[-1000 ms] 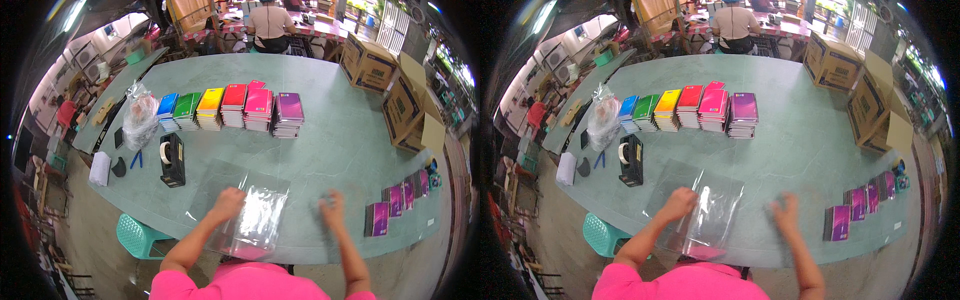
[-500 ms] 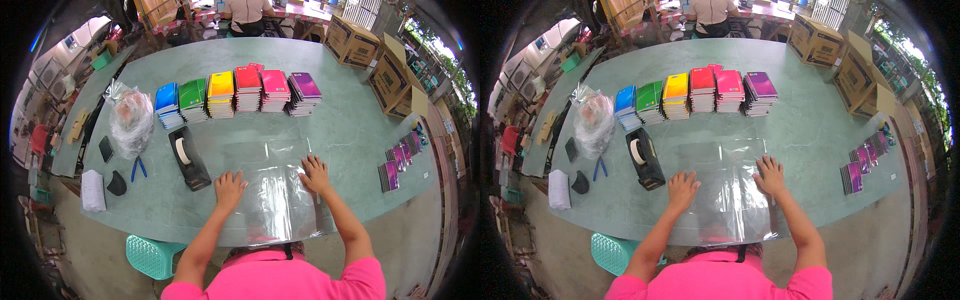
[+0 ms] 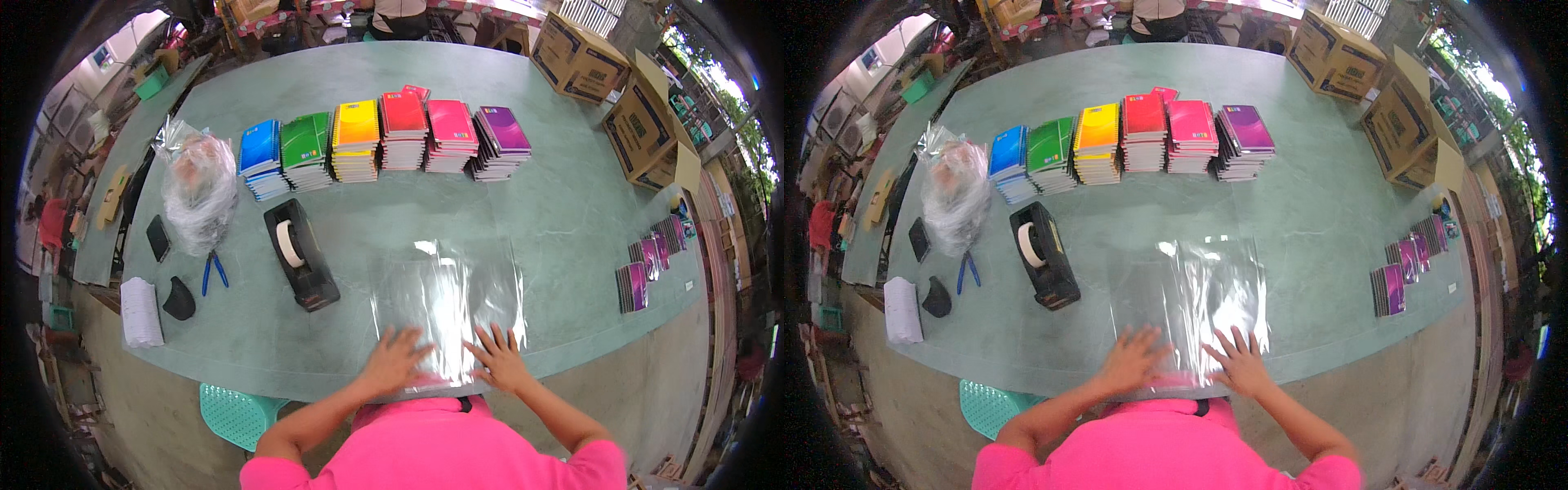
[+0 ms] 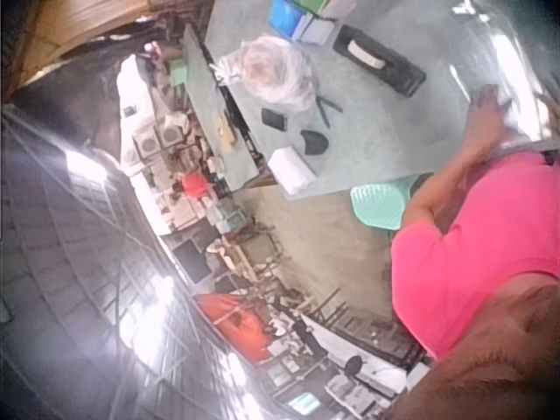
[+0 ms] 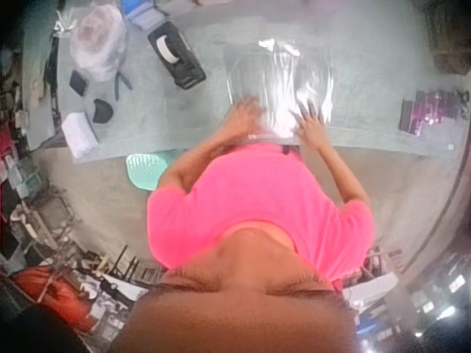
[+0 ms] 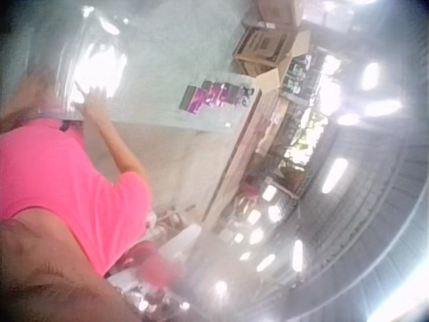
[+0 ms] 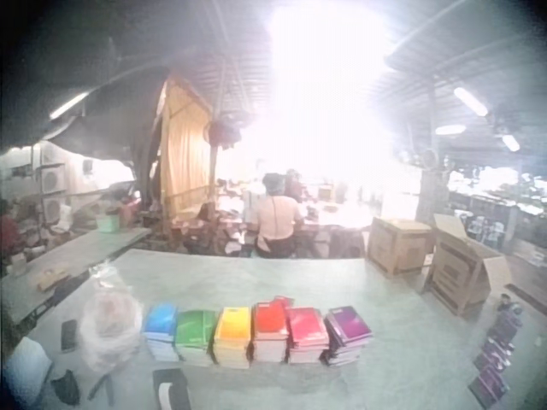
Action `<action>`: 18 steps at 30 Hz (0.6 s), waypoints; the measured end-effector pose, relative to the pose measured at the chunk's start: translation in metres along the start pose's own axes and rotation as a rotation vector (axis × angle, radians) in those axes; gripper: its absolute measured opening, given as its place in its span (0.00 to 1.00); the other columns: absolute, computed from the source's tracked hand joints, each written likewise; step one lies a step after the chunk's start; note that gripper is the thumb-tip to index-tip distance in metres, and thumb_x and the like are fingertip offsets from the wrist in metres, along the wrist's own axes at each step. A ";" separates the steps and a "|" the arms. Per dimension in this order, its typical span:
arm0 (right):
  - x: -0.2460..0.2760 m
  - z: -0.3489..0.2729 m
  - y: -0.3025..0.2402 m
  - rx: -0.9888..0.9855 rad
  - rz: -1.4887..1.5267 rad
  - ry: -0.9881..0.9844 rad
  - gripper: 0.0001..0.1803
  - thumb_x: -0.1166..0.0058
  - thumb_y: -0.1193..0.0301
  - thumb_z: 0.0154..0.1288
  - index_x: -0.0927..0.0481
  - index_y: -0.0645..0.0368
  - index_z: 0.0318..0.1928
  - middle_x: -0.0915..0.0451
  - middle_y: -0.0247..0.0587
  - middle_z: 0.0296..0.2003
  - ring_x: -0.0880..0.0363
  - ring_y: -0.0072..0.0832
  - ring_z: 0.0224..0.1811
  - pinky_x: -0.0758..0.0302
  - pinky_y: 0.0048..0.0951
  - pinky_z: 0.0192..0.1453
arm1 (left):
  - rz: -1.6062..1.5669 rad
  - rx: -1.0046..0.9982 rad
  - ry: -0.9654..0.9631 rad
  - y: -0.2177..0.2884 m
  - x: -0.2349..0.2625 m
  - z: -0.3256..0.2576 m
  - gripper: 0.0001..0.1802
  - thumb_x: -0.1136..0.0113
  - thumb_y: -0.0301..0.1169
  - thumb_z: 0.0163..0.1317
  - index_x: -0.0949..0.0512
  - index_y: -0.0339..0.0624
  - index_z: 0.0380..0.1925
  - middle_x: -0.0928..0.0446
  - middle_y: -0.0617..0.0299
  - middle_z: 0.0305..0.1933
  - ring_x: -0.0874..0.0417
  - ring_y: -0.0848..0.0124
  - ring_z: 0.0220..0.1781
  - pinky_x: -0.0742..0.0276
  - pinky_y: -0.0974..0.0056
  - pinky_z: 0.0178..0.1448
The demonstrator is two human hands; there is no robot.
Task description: The person picks up several small spiral notebooks of different colors and places them inside a clear plastic bag. They then seal the bag with tape and place it into a larger cardboard box.
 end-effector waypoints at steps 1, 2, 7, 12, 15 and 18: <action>0.008 0.023 0.001 -0.020 -0.002 0.043 0.38 0.57 0.38 0.55 0.41 0.36 0.64 0.50 0.37 0.68 0.56 0.50 0.69 0.58 0.62 0.65 | 0.021 0.035 0.054 -0.019 0.000 0.013 0.33 0.52 0.56 0.57 0.33 0.51 0.58 0.40 0.50 0.63 0.42 0.56 0.66 0.52 0.45 0.67; 0.015 0.044 0.003 -0.042 -0.002 0.086 0.37 0.58 0.39 0.56 0.41 0.35 0.64 0.50 0.37 0.68 0.55 0.49 0.69 0.57 0.62 0.65 | 0.016 0.099 0.074 -0.041 0.005 0.027 0.32 0.52 0.55 0.57 0.34 0.51 0.58 0.41 0.50 0.64 0.43 0.56 0.66 0.52 0.46 0.68; 0.046 0.091 0.020 0.031 0.079 0.158 0.42 0.57 0.37 0.55 0.42 0.45 0.65 0.49 0.38 0.68 0.59 0.46 0.70 0.62 0.60 0.66 | 0.026 0.126 0.092 -0.095 0.032 0.069 0.33 0.50 0.53 0.58 0.35 0.49 0.59 0.41 0.49 0.65 0.43 0.55 0.68 0.52 0.49 0.68; 0.043 0.038 0.035 -0.085 0.205 0.113 0.35 0.55 0.45 0.59 0.38 0.48 0.62 0.39 0.40 0.62 0.48 0.47 0.66 0.60 0.61 0.65 | 0.012 0.035 0.020 -0.064 0.012 0.027 0.32 0.49 0.53 0.57 0.35 0.48 0.59 0.40 0.49 0.64 0.42 0.56 0.67 0.49 0.50 0.68; 0.039 0.017 0.027 -0.070 0.200 0.192 0.31 0.51 0.51 0.58 0.34 0.50 0.59 0.33 0.40 0.56 0.42 0.45 0.61 0.55 0.57 0.63 | -0.074 0.001 -0.026 -0.041 0.013 0.010 0.29 0.46 0.49 0.57 0.31 0.48 0.55 0.38 0.51 0.63 0.39 0.57 0.66 0.45 0.51 0.66; 0.068 0.021 0.037 -0.104 0.345 0.354 0.26 0.47 0.58 0.57 0.30 0.53 0.54 0.29 0.43 0.50 0.37 0.44 0.56 0.48 0.50 0.62 | -0.140 -0.107 0.012 -0.047 0.069 0.026 0.22 0.43 0.42 0.56 0.27 0.46 0.48 0.32 0.53 0.57 0.33 0.57 0.60 0.38 0.52 0.61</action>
Point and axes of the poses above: each hand's wrist, its own z-axis towards the middle knuckle, its own x-axis out of the back of the hand, y = z × x, the point moved 10 cm from there along z, towards the middle knuckle
